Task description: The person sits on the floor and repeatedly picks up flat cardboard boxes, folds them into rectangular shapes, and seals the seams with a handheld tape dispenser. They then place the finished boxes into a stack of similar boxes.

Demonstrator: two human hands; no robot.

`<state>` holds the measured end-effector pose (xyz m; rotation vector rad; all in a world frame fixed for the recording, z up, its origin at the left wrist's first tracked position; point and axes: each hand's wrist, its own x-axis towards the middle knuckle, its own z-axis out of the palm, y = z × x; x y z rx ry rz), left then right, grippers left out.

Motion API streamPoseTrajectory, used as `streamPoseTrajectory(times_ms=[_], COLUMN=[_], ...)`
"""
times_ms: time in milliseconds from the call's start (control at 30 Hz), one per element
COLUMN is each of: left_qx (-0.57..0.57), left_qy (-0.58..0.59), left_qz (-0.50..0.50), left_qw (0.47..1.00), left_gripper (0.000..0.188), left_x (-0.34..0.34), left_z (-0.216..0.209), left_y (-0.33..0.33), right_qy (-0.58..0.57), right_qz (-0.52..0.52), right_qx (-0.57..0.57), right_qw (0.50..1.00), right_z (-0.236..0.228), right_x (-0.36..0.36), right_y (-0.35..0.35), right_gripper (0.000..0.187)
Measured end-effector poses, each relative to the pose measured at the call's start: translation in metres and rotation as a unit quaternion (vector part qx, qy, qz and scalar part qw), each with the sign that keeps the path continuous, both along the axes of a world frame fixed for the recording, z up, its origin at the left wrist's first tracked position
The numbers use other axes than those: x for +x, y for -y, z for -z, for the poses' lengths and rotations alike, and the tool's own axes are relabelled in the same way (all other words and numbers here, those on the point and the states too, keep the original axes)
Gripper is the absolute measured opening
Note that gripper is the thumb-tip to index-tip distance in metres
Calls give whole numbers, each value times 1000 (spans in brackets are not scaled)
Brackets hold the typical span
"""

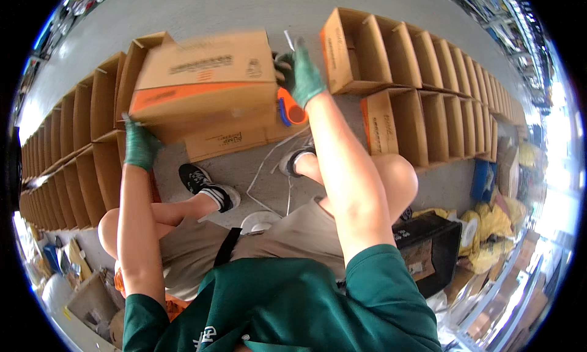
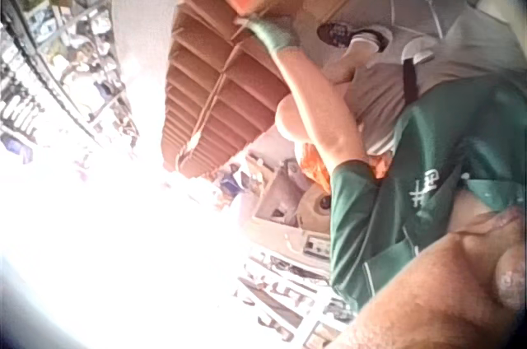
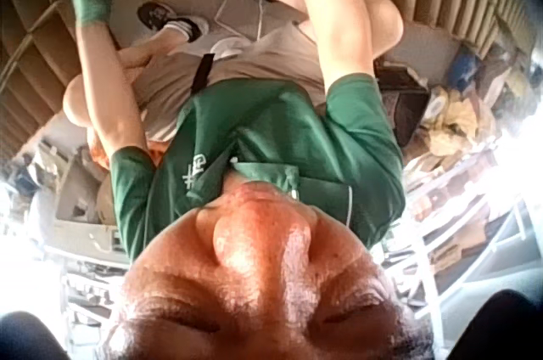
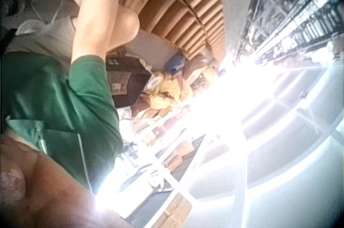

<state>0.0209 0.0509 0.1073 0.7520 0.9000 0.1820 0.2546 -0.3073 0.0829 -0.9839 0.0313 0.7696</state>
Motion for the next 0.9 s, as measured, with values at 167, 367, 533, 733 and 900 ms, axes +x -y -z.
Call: streamPoseTrajectory(times_ms=[167,367,533,733,900], left_qx=[87,357,492,402,379], left_qy=[285,440,391,157,-65], left_qz=[44,126,214,345,350], left_qw=[954,814,748,833,854], left_gripper=[71,39,55,43,45], left_x=[3,88,119,118,84], left_z=[-94,-175,-218,-105,24], left_y=[14,73,168,122,71], right_qy=[101,452,514,-60,-161], right_qz=[49,-118,-59,336,434], right_qx=[-68,-476,-626,-319,-246], right_qw=[991,745,583,884,852], right_z=[-158,-262,-203,-53,69], right_x=[6,-25,-96,-237,-280], right_y=[41,180,288,298,299], right_gripper=[92,82,55,40,45])
